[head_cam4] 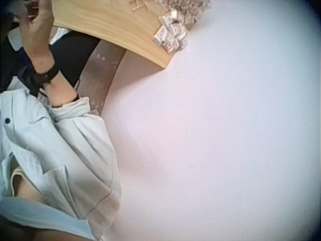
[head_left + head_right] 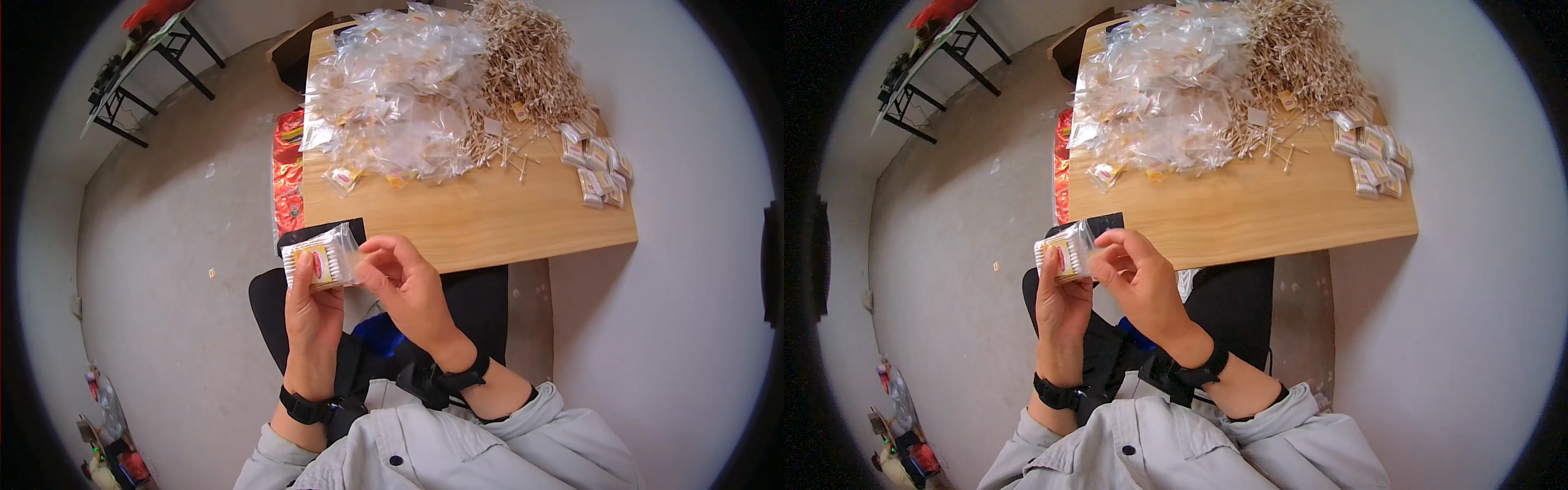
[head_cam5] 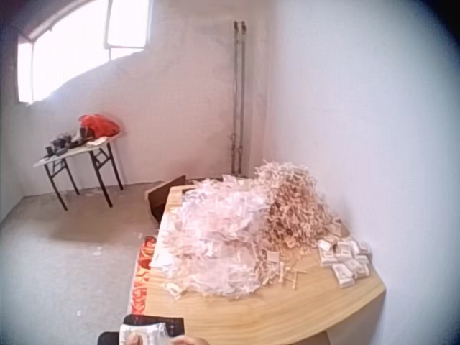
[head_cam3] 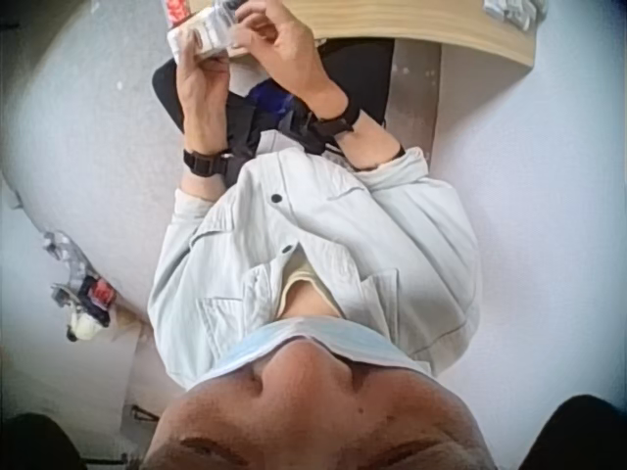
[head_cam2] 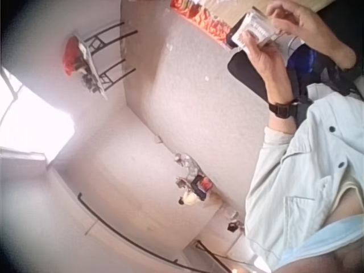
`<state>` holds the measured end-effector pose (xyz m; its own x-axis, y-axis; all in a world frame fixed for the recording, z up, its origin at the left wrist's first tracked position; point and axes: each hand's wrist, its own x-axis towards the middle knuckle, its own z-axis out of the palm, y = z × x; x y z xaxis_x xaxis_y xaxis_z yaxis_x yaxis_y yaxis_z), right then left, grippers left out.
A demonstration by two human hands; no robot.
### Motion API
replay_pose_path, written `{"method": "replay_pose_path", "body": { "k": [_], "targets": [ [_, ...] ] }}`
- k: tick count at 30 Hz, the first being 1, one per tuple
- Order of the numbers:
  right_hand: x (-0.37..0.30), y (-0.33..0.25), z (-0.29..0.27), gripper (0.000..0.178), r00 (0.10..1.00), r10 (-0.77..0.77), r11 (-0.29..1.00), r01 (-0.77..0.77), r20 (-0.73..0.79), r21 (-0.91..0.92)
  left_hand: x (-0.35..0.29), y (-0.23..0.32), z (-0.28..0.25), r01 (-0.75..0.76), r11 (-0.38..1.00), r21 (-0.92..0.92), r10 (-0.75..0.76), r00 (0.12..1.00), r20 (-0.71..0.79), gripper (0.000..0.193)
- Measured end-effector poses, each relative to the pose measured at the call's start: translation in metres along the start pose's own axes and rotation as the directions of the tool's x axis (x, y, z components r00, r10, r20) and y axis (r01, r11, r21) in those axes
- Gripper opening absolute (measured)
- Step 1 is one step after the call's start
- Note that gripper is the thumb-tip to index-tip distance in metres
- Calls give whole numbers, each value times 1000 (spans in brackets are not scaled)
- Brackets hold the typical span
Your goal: Packaging cotton swabs into small plastic bags with paper inserts.
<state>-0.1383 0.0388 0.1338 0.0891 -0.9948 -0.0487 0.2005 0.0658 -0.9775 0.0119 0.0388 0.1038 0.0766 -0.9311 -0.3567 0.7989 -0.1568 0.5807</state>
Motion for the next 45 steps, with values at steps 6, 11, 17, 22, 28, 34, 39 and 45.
{"method": "replay_pose_path", "body": {
  "k": [6,11,17,22,28,34,39,45],
  "targets": [
    [10,15,-14,11,998,-50,975,41,-32,-220,-4,-15,2,11,1000,-11,-11,1000,6,28],
    [23,0,-36,7,988,-136,918,100,-67,-385,-1,-17,-23,29,918,395,-88,987,132,22],
    [29,13,-67,13,904,-380,667,416,198,-618,15,-22,-4,-338,306,890,87,941,327,27],
    [29,36,-69,14,887,-418,613,434,196,-660,40,-36,-12,-345,486,803,11,921,389,22],
    [25,56,-79,13,921,-368,674,358,127,-646,40,-48,-16,-407,464,787,74,903,423,9],
    [23,53,-82,8,968,-232,762,239,92,-602,37,-39,-16,-433,366,824,37,891,452,13],
    [27,52,-81,8,967,-237,778,247,94,-578,33,-29,-19,-347,349,870,-8,928,373,16],
    [28,56,-84,8,956,-261,750,288,133,-595,33,-23,-16,-514,257,819,89,856,509,10]
  ]
}}
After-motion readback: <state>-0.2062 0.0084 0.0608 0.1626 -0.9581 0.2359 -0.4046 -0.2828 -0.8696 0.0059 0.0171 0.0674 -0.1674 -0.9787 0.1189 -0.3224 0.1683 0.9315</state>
